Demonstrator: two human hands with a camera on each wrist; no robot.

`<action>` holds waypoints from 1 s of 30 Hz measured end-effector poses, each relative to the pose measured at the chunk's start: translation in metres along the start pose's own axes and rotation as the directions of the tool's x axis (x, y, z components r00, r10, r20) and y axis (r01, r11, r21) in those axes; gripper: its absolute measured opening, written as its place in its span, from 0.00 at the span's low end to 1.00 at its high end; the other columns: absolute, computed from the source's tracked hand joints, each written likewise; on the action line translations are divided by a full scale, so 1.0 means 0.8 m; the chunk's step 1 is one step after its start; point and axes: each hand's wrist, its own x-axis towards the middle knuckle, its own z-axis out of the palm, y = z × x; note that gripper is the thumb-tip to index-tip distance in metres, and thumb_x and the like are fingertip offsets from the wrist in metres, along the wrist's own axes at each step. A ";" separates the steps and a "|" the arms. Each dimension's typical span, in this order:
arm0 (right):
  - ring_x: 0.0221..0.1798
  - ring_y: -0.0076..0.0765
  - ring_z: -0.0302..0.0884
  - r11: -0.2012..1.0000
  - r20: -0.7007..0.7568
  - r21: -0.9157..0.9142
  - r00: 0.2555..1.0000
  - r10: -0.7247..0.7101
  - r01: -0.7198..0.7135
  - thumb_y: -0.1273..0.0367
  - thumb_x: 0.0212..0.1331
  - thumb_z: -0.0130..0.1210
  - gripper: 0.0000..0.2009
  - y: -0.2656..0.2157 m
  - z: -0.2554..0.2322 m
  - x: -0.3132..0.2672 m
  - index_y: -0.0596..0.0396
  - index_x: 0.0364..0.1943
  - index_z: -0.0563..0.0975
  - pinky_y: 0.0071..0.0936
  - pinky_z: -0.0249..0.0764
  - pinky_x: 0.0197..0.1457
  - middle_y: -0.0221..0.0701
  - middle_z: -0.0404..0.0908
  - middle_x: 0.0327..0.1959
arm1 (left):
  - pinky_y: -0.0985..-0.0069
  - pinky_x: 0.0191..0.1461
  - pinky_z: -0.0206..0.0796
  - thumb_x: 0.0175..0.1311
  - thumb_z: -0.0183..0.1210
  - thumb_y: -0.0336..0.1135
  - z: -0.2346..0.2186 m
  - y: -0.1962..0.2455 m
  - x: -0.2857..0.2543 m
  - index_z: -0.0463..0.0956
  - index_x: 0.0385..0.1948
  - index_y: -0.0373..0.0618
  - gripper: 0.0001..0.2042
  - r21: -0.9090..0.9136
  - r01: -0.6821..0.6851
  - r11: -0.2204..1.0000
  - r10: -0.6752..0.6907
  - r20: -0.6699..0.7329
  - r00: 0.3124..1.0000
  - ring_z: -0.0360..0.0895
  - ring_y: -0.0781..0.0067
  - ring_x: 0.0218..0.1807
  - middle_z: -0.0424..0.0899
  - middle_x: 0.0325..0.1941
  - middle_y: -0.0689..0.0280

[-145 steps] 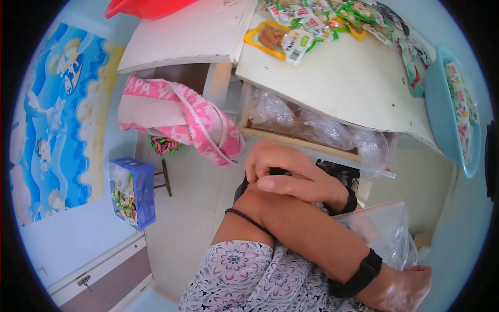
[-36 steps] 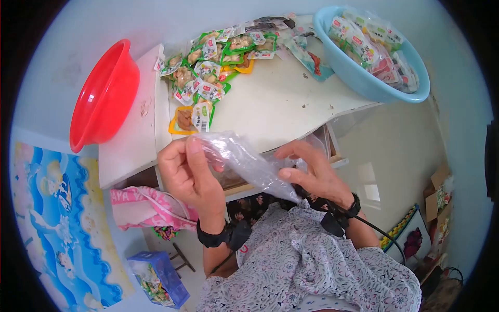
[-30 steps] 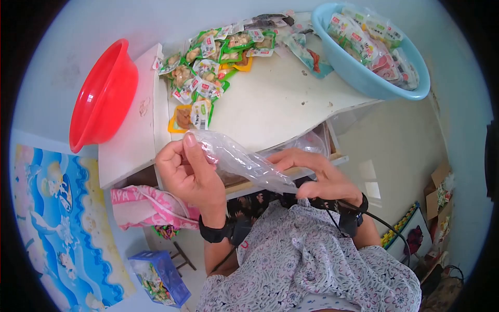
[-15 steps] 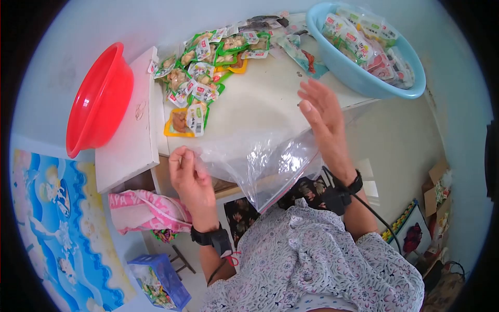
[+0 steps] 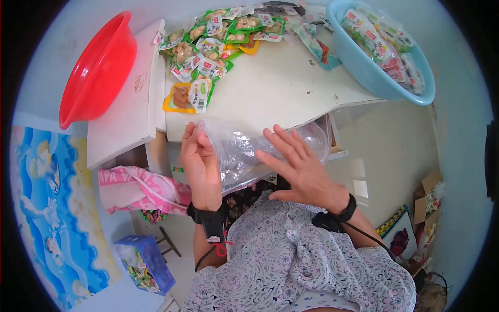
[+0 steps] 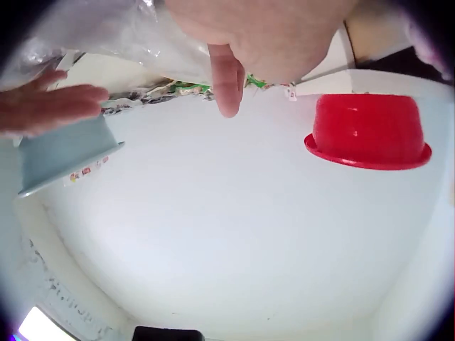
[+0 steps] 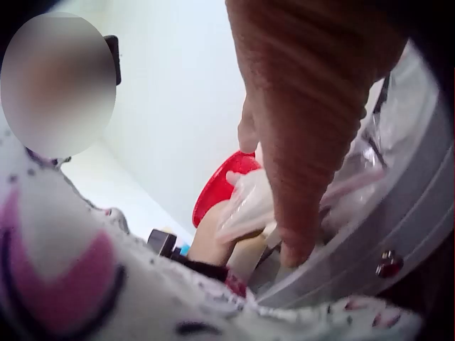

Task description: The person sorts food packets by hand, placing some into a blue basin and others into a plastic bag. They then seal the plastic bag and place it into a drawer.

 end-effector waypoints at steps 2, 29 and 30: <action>0.86 0.55 0.44 0.999 0.022 -0.038 0.999 -0.025 0.026 0.65 0.37 0.79 0.57 -0.002 0.014 0.005 0.36 0.79 0.62 0.62 0.46 0.84 0.40 0.49 0.85 | 0.86 0.50 0.81 0.76 0.56 0.24 -0.003 -0.003 0.002 0.70 0.59 0.33 0.14 -0.107 0.055 0.993 -0.055 0.002 0.998 0.82 0.77 0.47 0.81 0.51 0.59; 0.26 0.39 0.79 0.859 -0.452 0.279 0.731 0.512 -0.429 0.59 0.74 0.55 0.16 0.083 -0.013 0.092 0.58 0.34 0.82 0.36 0.72 0.31 0.36 0.83 0.24 | 0.58 0.70 0.68 0.69 0.60 0.28 0.145 -0.050 -0.026 0.79 0.54 0.38 0.14 0.366 -0.924 -0.111 0.079 0.930 0.359 0.75 0.46 0.66 0.80 0.60 0.52; 0.26 0.44 0.80 0.884 -0.529 0.029 0.743 0.410 -0.467 0.59 0.73 0.56 0.15 0.085 -0.010 0.090 0.57 0.33 0.82 0.39 0.72 0.32 0.38 0.82 0.24 | 0.55 0.72 0.66 0.69 0.61 0.31 0.137 -0.073 -0.017 0.79 0.55 0.38 0.15 0.373 -0.917 -0.139 0.035 0.928 0.372 0.72 0.42 0.69 0.78 0.63 0.51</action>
